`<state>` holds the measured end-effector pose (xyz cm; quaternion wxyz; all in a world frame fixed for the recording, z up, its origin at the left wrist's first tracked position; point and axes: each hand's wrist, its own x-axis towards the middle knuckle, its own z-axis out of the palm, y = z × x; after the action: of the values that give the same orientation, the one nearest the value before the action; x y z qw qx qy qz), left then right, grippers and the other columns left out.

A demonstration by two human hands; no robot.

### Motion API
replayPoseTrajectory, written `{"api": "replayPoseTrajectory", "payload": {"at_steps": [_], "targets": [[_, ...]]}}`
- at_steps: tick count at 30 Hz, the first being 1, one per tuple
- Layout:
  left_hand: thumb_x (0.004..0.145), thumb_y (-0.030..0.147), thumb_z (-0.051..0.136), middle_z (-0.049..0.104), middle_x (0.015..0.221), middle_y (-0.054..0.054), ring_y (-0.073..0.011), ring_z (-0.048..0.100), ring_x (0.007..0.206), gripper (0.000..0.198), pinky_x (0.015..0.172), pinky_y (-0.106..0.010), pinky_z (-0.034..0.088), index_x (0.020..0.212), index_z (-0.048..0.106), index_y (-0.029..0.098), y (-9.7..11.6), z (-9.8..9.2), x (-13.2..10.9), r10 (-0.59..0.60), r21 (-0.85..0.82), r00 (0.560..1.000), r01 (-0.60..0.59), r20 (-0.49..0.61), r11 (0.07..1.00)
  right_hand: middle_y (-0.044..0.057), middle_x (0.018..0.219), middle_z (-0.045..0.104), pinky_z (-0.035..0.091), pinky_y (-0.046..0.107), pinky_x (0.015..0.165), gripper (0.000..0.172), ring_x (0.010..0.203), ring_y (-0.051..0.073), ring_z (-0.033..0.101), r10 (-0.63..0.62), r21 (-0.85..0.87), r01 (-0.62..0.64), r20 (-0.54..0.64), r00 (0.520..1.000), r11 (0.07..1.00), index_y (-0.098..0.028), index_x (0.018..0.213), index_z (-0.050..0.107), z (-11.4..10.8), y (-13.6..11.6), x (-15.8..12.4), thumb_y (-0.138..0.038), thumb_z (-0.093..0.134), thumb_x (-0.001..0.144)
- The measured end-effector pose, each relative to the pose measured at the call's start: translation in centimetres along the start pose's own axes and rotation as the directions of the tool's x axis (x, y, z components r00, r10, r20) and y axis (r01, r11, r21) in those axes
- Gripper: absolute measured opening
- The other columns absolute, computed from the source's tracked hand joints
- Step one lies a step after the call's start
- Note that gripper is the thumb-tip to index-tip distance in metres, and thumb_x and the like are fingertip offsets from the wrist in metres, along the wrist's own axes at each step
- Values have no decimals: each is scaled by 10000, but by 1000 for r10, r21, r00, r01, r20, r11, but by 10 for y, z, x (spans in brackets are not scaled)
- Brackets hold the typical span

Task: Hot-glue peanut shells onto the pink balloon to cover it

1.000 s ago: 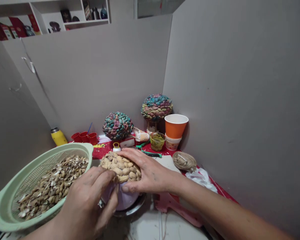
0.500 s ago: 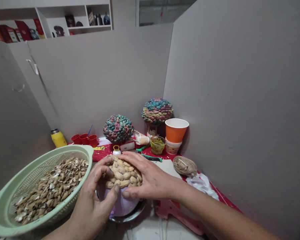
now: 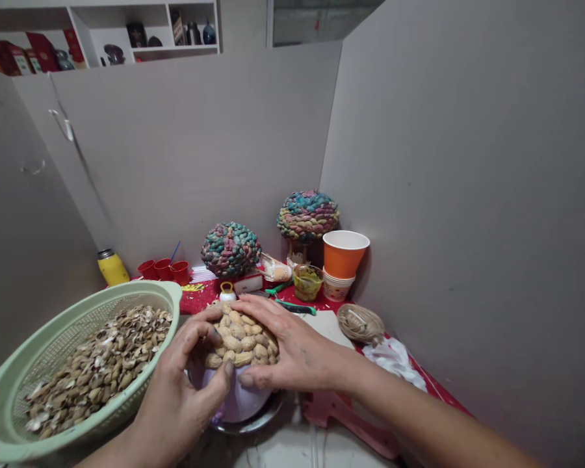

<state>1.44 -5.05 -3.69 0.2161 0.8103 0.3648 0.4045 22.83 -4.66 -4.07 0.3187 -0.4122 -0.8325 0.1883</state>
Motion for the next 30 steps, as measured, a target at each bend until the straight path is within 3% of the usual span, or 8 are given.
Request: {"api": "replayPoseTrajectory", "payload": {"at_steps": [4, 9, 17, 30], "targets": [[810, 139, 588, 589, 1295, -91, -242, 570, 1179, 151, 970, -399, 485, 898, 513, 237, 1, -1, 1, 19, 13, 1000, -18, -6, 1000, 115, 1490, 364, 297, 486, 1110, 900, 1381, 294, 306, 29, 12, -29, 24, 999, 999, -276, 1463, 354, -2, -2, -2, -460, 800, 702], [808, 132, 600, 589, 1281, -70, -225, 559, 1186, 174, 982, -372, 468, 911, 516, 244, -2, 0, 1, 36, 11, 999, -36, -12, 999, 138, 1473, 386, 305, 470, 1108, 786, 1377, 280, 321, 50, 16, -50, 7, 999, 999, -232, 1446, 388, -1, -6, -3, -363, 737, 754], [826, 134, 584, 570, 1292, -59, -219, 550, 1183, 162, 990, -381, 458, 906, 504, 250, -6, 3, 2, 65, 6, 998, -65, -24, 998, 149, 1421, 429, 326, 433, 1107, 727, 1345, 263, 363, 29, 14, -28, -72, 997, 999, -176, 1393, 443, 5, -8, 0, -271, 722, 728], [841, 198, 605, 580, 1275, -59, -231, 559, 1175, 140, 998, -387, 462, 945, 528, 251, -5, 1, 0, 36, -56, 999, -36, -11, 998, 142, 1393, 457, 366, 469, 1077, 729, 1314, 277, 405, 5, -2, -5, -93, 996, 1000, -196, 1380, 448, 4, -10, -2, -232, 736, 711]]}}
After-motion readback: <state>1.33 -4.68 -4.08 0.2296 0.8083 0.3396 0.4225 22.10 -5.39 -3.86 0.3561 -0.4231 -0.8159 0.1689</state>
